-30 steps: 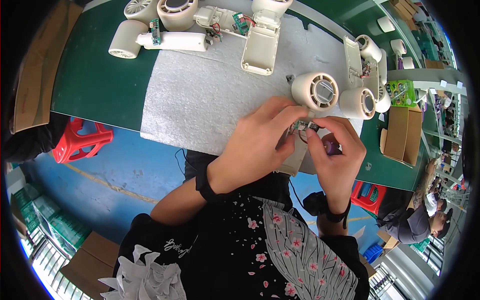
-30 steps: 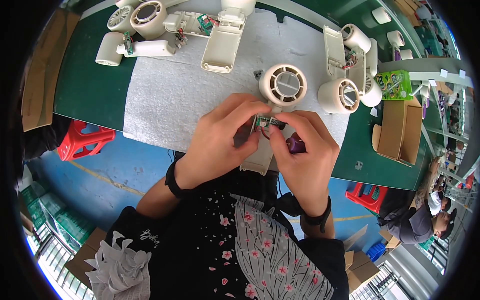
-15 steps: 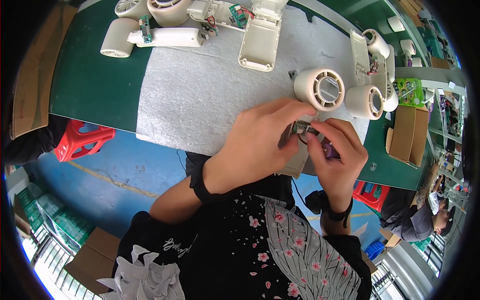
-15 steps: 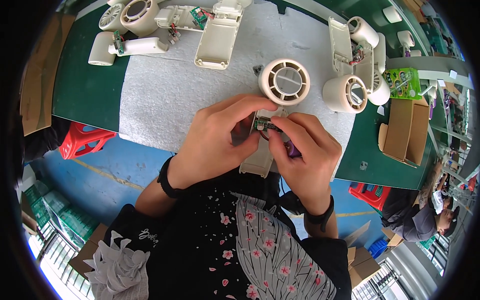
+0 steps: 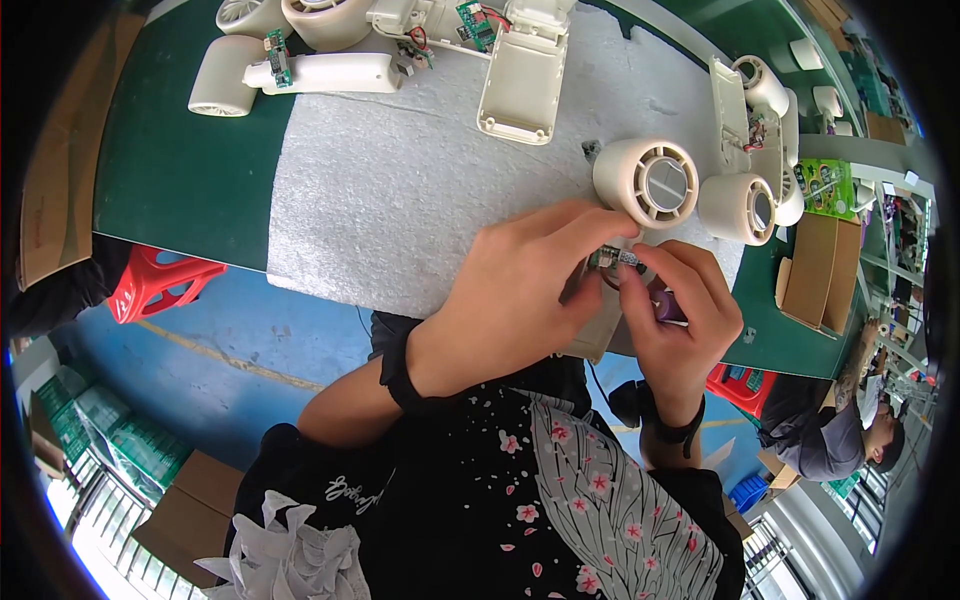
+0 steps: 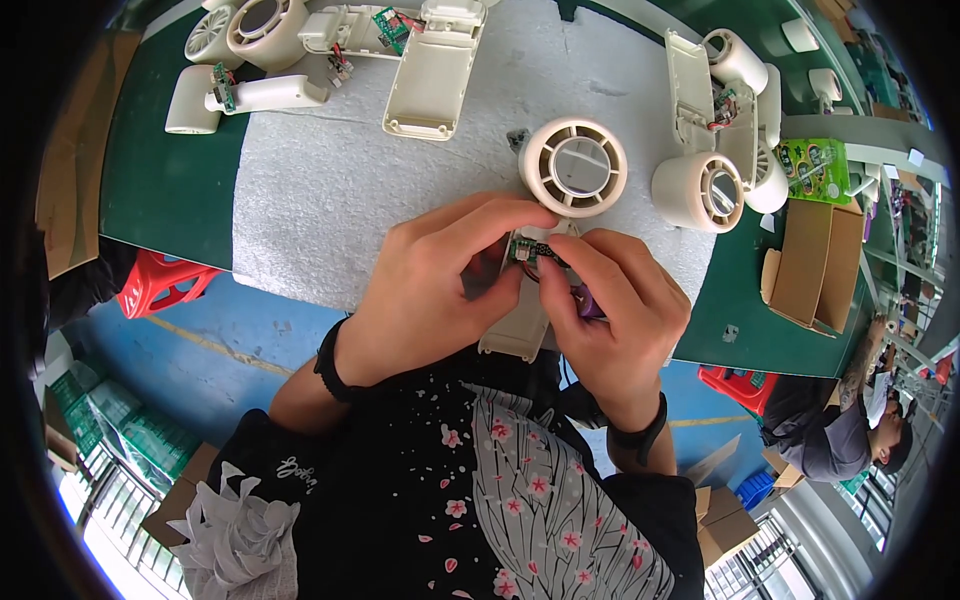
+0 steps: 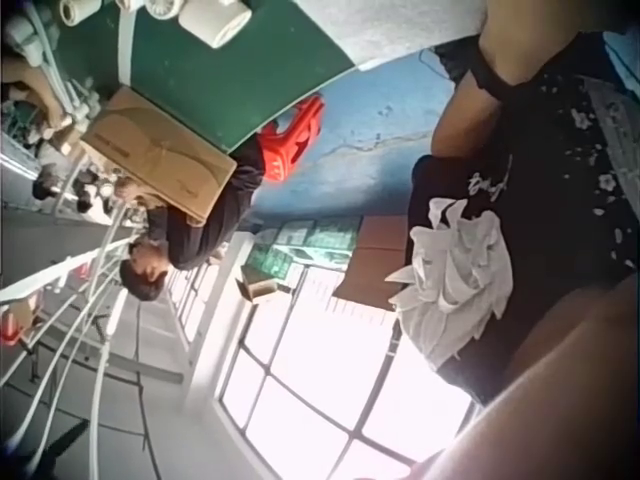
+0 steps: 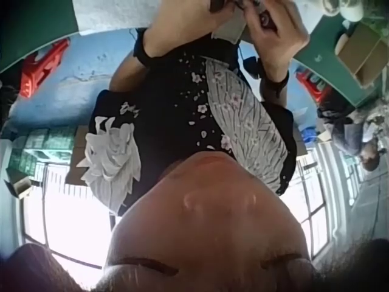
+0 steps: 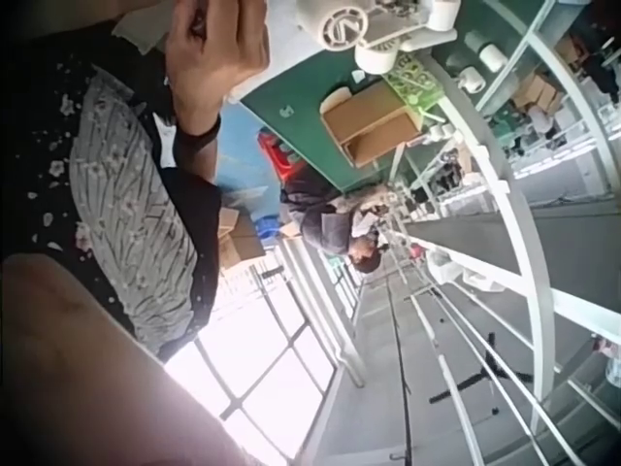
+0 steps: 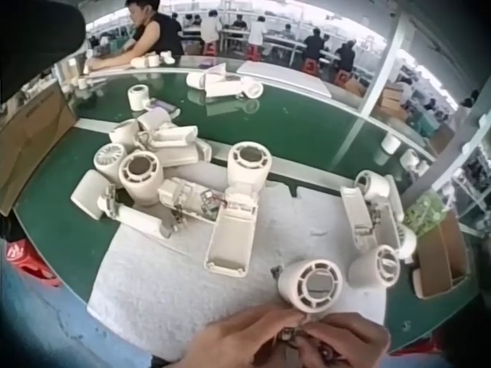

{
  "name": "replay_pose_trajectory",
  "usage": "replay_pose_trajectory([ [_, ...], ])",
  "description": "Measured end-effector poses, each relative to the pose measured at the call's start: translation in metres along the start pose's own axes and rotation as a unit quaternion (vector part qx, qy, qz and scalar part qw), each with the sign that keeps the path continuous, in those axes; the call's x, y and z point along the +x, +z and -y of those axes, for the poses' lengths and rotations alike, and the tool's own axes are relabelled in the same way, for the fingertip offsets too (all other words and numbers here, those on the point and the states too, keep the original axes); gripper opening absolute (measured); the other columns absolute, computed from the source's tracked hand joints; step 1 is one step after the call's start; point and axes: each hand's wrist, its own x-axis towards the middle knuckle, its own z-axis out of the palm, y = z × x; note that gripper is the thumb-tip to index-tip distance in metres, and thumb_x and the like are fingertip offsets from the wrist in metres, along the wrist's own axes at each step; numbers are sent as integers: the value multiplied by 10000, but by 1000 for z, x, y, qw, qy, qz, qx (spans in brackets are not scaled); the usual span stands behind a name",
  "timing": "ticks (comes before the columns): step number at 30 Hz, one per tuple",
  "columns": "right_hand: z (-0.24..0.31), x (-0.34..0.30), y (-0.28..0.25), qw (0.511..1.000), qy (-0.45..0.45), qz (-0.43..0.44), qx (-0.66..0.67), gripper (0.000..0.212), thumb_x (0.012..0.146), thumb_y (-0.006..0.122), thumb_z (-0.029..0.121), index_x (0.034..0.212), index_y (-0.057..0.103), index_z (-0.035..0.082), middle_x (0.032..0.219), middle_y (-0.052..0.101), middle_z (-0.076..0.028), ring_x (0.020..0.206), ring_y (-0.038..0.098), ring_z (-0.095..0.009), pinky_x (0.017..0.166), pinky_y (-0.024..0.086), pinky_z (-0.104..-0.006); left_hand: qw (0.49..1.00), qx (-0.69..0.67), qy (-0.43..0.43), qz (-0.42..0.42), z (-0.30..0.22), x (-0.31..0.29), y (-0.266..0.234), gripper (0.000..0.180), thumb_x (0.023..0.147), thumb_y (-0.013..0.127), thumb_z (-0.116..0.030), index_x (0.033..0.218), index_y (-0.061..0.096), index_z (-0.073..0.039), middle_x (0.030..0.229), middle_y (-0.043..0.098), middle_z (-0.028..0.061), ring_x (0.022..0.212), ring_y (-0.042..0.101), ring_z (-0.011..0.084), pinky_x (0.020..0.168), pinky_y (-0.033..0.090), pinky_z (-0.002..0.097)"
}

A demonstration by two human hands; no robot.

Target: The person connects a circuit board and battery pack into a fan housing, then sets it aside. After picking up a carton, the person repeats the process by connecting a battery and circuit board into a second fan housing.

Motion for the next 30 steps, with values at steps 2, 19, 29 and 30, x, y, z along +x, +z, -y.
replay_pose_trajectory([
  [2,-1,0,-2,1000,-17,12,-1,264,684,756,-49,937,705,9,886,648,-75,578,548,-79,480,395,-195,1000,-1,0,-1,0,0,0,426,701,656,67,1100,621,-77,956,649,69,642,622,173,584,524,278],
  [19,-1,4,-6,1000,-3,26,6,252,702,752,-40,948,716,2,858,639,-58,540,492,-64,471,377,-203,994,-84,-48,52,-8,2,-12,434,757,593,78,1172,585,-49,967,640,119,740,645,201,678,533,292],
  [29,-8,8,-11,999,-2,38,24,233,703,747,-35,930,718,6,868,637,-69,605,559,-96,501,421,-214,990,-131,50,3,11,13,-9,452,686,414,165,1068,576,-15,964,623,178,824,629,347,756,524,369],
  [30,-7,8,-11,999,3,45,26,230,704,747,-34,929,718,5,870,636,-71,618,571,-103,508,429,-216,990,-131,50,7,11,12,-8,452,686,414,165,1068,576,-15,964,623,178,824,629,347,756,524,369],
])
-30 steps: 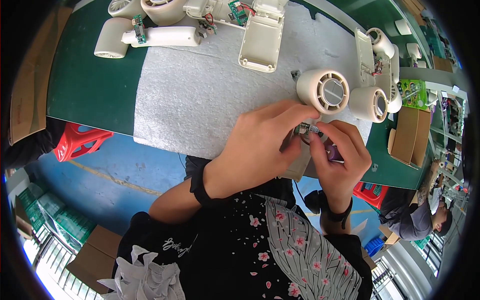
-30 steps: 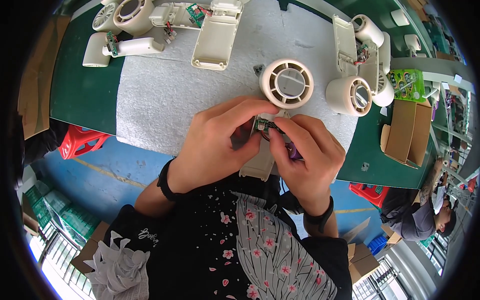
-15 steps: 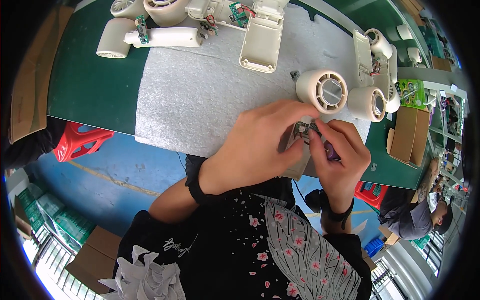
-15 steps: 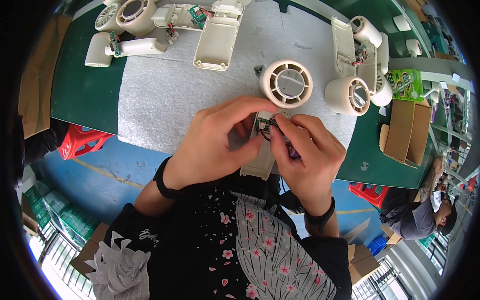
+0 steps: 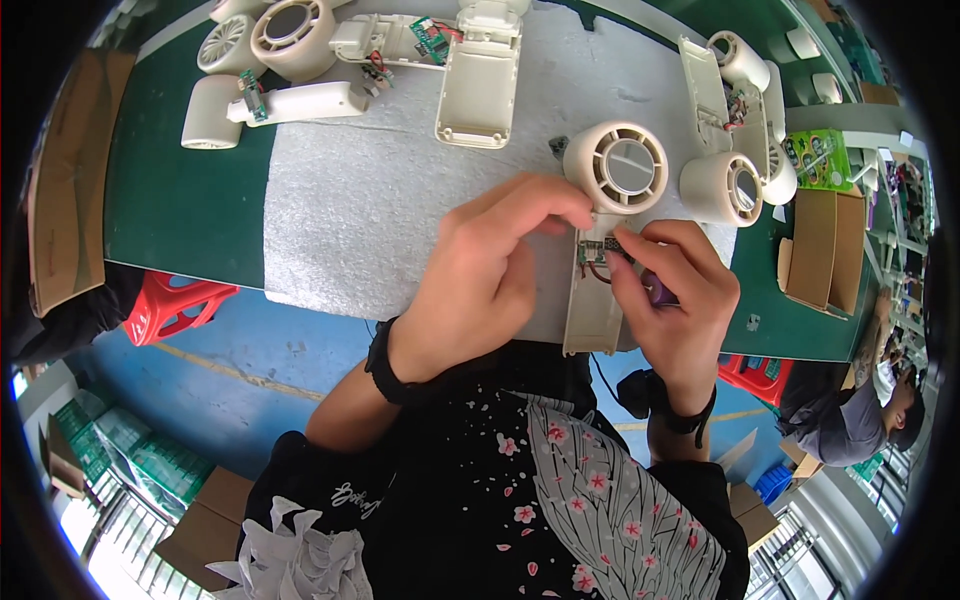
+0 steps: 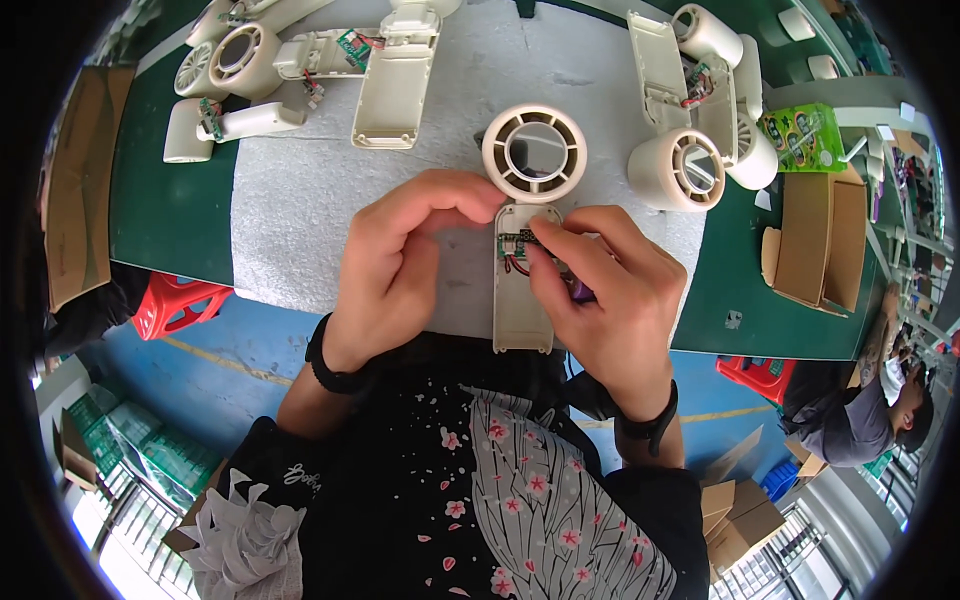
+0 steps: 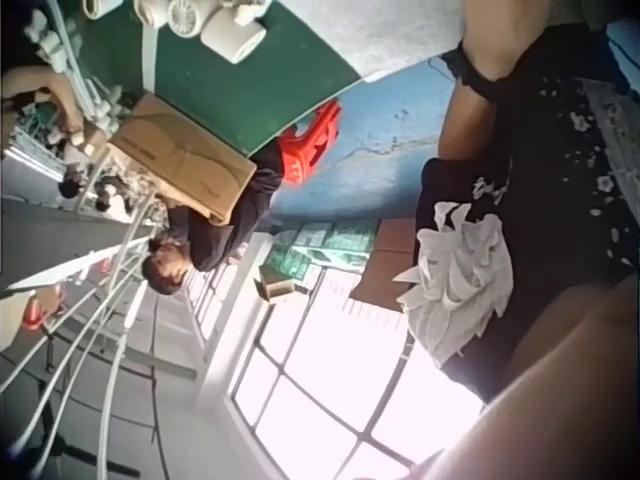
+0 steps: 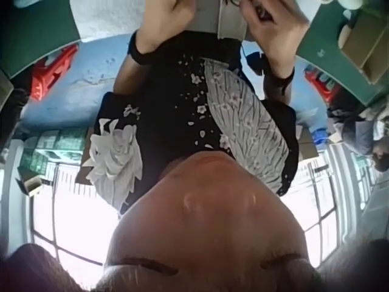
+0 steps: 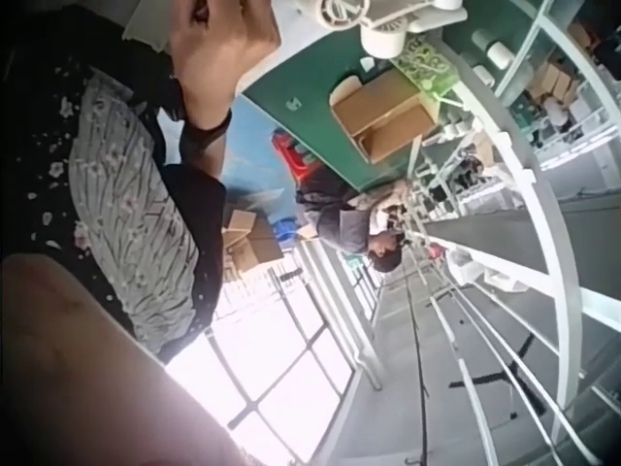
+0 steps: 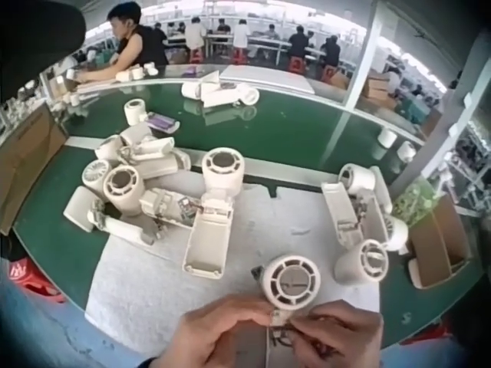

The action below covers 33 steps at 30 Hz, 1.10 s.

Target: The person connects a circuit board and battery pack into a fan housing, then sets it aside. After picking up a carton, the person repeats the process by connecting a battery and circuit board into a second fan housing.

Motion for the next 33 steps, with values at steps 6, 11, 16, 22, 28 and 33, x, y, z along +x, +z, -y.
replay_pose_trajectory([
  [6,-2,-2,-1,999,25,1,26,234,703,748,-32,932,718,7,880,635,-77,643,590,-119,526,446,-222,1000,-11,1,-28,0,-8,-9,269,631,348,181,694,544,8,1018,638,200,948,629,319,841,508,378],
  [11,-5,0,2,999,-2,-19,32,221,696,758,-21,909,717,25,850,634,-66,562,576,-123,498,443,-241,997,-53,-3,-58,0,-10,-6,209,619,367,158,496,396,-10,817,642,168,925,641,320,883,501,456],
  [16,-2,-3,-1,999,32,2,34,236,700,748,-31,931,720,11,887,636,-82,671,608,-143,583,477,-242,999,-29,1,-13,-1,-9,-12,203,612,384,138,494,409,-26,565,540,84,821,657,323,874,496,485],
  [22,-5,-1,0,999,18,-7,37,234,692,756,-27,919,719,16,867,634,-76,618,591,-133,542,459,-240,997,-66,14,-39,-2,-11,-11,204,576,360,123,468,417,-40,454,433,23,509,520,199,765,515,494],
  [28,-6,0,2,999,-10,-25,39,223,686,765,-24,899,719,27,832,631,-67,516,557,-120,473,430,-244,994,-88,15,-69,-3,-12,-9,200,566,350,113,468,442,-35,467,458,34,412,368,128,628,510,382],
  [33,-5,1,2,999,2,-23,36,224,686,764,-23,900,719,27,830,633,-72,514,552,-121,474,435,-244,996,-61,-40,-52,-10,-13,-13,200,577,354,130,504,473,-13,512,504,62,444,418,136,517,413,269],
])
